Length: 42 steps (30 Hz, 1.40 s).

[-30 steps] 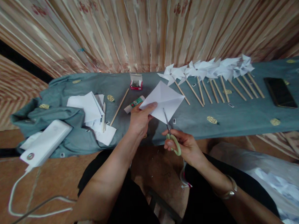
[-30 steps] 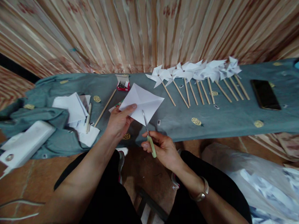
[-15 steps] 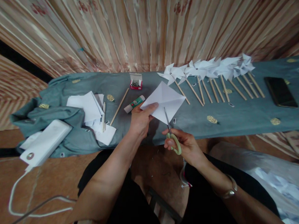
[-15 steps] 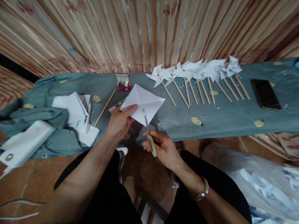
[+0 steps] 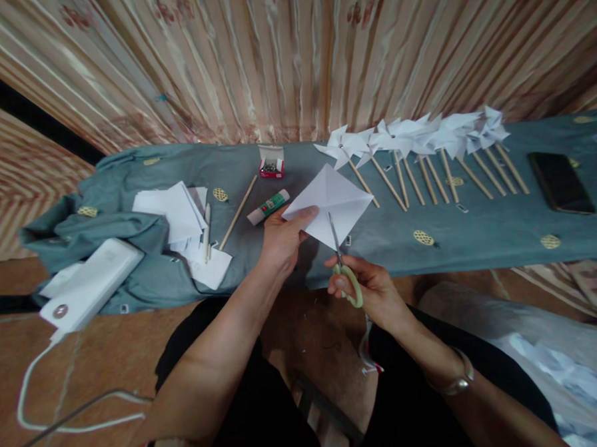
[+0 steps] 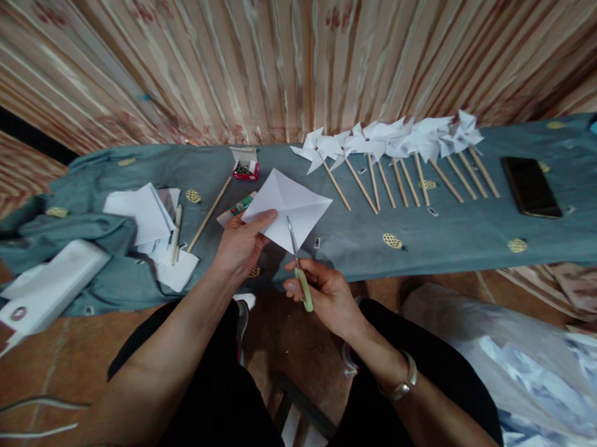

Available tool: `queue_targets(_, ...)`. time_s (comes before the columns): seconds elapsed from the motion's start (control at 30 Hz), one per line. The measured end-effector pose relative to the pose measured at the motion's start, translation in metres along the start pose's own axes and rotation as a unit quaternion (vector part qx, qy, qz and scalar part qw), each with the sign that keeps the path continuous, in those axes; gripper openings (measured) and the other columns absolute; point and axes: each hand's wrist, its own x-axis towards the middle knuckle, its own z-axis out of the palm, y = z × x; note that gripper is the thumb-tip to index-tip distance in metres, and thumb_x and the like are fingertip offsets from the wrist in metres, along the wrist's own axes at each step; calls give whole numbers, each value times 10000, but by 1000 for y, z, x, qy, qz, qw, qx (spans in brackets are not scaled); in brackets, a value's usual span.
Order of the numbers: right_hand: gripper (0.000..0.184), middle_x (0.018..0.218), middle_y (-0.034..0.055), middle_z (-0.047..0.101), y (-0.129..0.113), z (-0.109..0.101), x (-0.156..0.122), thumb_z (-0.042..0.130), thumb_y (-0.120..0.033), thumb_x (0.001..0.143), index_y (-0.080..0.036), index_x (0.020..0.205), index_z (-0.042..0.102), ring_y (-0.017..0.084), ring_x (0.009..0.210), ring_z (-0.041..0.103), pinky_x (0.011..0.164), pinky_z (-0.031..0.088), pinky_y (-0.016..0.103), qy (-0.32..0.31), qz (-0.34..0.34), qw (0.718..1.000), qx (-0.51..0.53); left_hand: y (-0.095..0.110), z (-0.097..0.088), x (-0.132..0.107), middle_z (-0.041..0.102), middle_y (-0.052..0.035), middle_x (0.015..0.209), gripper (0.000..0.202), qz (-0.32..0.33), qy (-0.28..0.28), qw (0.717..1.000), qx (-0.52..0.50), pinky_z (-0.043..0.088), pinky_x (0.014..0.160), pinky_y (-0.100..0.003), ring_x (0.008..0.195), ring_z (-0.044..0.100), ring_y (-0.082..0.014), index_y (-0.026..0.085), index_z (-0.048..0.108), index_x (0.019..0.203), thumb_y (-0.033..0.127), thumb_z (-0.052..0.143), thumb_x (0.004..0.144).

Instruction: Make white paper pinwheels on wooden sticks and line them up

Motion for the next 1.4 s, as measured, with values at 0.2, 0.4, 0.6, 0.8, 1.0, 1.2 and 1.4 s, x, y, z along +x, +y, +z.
queue_targets(0.2, 382, 636, -19, 642, 3, -1, 0, 750, -516, 693, -217, 914, 660, 107, 544, 600, 522, 520, 244, -6, -14, 1000, -20, 0, 0, 0, 712, -34, 760, 275, 6, -5, 1000, -2, 524, 745, -335, 713, 647, -173, 142, 692, 740, 195, 830, 508)
queue_targets(0.4, 377, 641, -20, 638, 4, -1, 0, 748, -509, 699, -214, 915, 654, 110, 556, 604, 528, 521, 241, -4, -12, 1000, -20, 0, 0, 0, 705, -22, 736, 259, 4, -6, 1000, -6, 520, 706, -310, 686, 637, -158, 142, 688, 724, 184, 825, 508)
queue_targets(0.6, 369, 634, -21, 636, 3, 0, 0, 750, -505, 698, -216, 907, 657, 107, 544, 595, 529, 519, 244, -4, -9, 1000, -13, 0, 0, 0, 706, -26, 745, 243, 5, -2, 1000, -4, 515, 690, -306, 675, 633, -156, 144, 690, 719, 180, 819, 516)
queue_targets(0.8, 368, 634, -24, 642, 0, 0, -1, 761, -499, 689, -222, 912, 662, 101, 544, 591, 533, 516, 236, -8, -6, 1000, -8, 1, 1, -1, 711, -30, 757, 252, 8, -1, 1000, -5, 517, 695, -305, 689, 636, -162, 147, 696, 735, 176, 820, 517)
queue_targets(1.0, 381, 630, -24, 642, 2, 0, 0, 754, -510, 692, -213, 911, 657, 97, 532, 585, 512, 505, 228, -5, -15, 1000, -8, 1, 1, -1, 702, -14, 724, 273, 4, -4, 1000, -9, 521, 664, -276, 659, 629, -141, 135, 689, 740, 173, 818, 502)
queue_targets(1.2, 380, 616, -26, 643, 1, 1, 0, 766, -508, 676, -214, 891, 658, 96, 525, 585, 514, 504, 223, 0, -5, 1000, 0, 0, 0, 0, 702, -19, 732, 265, 1, -4, 1000, -7, 521, 650, -272, 660, 630, -141, 129, 690, 735, 176, 816, 508)
queue_targets(1.4, 357, 610, -28, 640, 2, 0, 0, 763, -499, 682, -220, 879, 658, 103, 522, 587, 516, 515, 238, -1, -6, 1000, -7, 0, 0, 0, 698, -23, 729, 260, -2, 0, 1000, -6, 514, 652, -276, 656, 625, -141, 125, 687, 731, 174, 810, 508)
